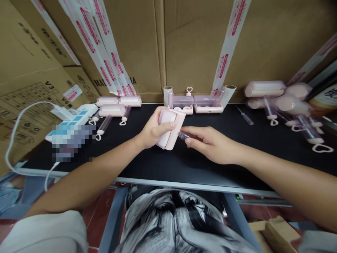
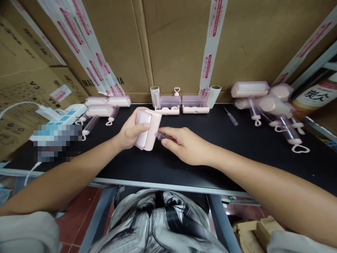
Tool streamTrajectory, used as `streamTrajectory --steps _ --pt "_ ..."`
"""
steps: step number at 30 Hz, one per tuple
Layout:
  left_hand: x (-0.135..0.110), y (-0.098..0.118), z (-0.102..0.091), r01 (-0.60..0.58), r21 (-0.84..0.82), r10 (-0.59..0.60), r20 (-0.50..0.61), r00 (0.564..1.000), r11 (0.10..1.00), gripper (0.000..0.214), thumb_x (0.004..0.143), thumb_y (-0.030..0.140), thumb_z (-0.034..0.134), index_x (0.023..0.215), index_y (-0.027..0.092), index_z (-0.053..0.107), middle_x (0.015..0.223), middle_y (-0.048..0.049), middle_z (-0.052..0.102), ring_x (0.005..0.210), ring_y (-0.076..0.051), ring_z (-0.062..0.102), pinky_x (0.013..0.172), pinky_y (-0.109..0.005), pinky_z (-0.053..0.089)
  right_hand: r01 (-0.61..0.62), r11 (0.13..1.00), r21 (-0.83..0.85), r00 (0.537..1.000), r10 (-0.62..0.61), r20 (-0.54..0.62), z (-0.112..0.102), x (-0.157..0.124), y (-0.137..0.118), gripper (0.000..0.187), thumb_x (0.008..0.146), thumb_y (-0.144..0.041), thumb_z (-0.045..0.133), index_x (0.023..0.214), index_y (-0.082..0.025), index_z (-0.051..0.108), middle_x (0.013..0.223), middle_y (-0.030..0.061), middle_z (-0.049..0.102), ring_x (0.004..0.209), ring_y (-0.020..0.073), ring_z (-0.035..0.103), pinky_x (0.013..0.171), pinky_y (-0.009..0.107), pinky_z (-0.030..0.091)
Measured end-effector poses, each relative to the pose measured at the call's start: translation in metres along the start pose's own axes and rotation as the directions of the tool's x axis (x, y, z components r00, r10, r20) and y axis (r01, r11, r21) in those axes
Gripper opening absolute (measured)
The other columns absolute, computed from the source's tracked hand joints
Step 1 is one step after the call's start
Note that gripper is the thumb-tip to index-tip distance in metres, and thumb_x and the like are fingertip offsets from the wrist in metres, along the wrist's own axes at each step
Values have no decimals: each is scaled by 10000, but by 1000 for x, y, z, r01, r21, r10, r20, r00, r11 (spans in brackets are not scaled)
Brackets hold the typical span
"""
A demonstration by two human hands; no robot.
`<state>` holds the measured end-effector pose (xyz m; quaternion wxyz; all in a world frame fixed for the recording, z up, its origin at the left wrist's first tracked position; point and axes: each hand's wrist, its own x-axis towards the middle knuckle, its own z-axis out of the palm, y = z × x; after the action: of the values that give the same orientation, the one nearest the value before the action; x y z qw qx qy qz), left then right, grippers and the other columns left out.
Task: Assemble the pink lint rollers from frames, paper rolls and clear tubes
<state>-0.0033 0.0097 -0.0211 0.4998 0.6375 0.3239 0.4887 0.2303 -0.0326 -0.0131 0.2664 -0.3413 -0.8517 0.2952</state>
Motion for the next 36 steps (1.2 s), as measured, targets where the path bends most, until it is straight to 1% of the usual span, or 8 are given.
streamTrajectory --steps 9,15,18,22,26,29,32,36 --pt "0 -2 -1 -57 136 57 -2 998 989 624 734 543 837 1152 215 509 1036 -19 599 934 -195 568 893 -315 466 30 998 -60 1000 -30 3 2 3 2 441 1029 -276 520 1438 -174 652 831 7 733 657 154 624 687 284 480" --pt "-5 1 -3 -119 371 112 41 993 921 654 719 501 872 1204 220 535 1059 -23 606 927 -206 561 836 -307 441 45 992 -114 999 -43 22 5 6 13 436 1020 -243 507 1420 -174 666 866 29 755 665 158 650 674 276 472" --pt "-1 1 -3 -108 319 114 -1 993 942 598 755 523 841 1166 219 532 1045 -23 605 918 -201 564 831 -306 443 85 990 -114 996 -87 -10 4 8 16 438 1026 -266 516 1434 -188 656 872 24 762 663 153 655 671 271 480" --pt "8 -3 -3 -132 273 158 -75 985 953 576 768 529 842 1135 219 524 1047 -24 599 926 -196 568 843 -307 448 20 994 -105 993 -32 -111 4 9 11 437 1037 -285 509 1442 -191 645 859 13 759 659 148 649 672 272 485" --pt "8 -8 -4 -122 283 146 -67 987 951 593 778 536 837 1156 217 511 1055 -25 599 924 -194 570 851 -311 449 -31 993 -110 993 18 -121 6 9 7 362 1016 -303 540 1307 -162 702 898 37 769 719 172 675 695 292 492" --pt "5 -8 -4 -118 299 138 -47 989 947 602 779 543 831 1174 220 512 1080 -30 613 944 -203 579 863 -315 447 -40 991 -125 996 29 -87 7 8 6 307 1011 -325 545 1192 -152 722 836 38 751 686 176 661 670 296 481" --pt "2 -6 -3 -140 357 158 -21 987 924 621 780 536 833 1212 221 517 1116 -40 628 973 -221 597 876 -323 444 -21 982 -186 997 7 -76 6 6 3 261 1004 -302 546 1132 -156 720 817 51 745 669 186 661 658 303 464" --pt "-1 1 0 -204 514 234 7 972 833 660 793 537 826 1268 216 500 1140 -54 632 1032 -252 619 915 -347 446 -10 971 -241 995 -14 -95 6 5 -1 245 985 -241 559 1161 -154 705 866 74 762 705 202 684 683 306 464"
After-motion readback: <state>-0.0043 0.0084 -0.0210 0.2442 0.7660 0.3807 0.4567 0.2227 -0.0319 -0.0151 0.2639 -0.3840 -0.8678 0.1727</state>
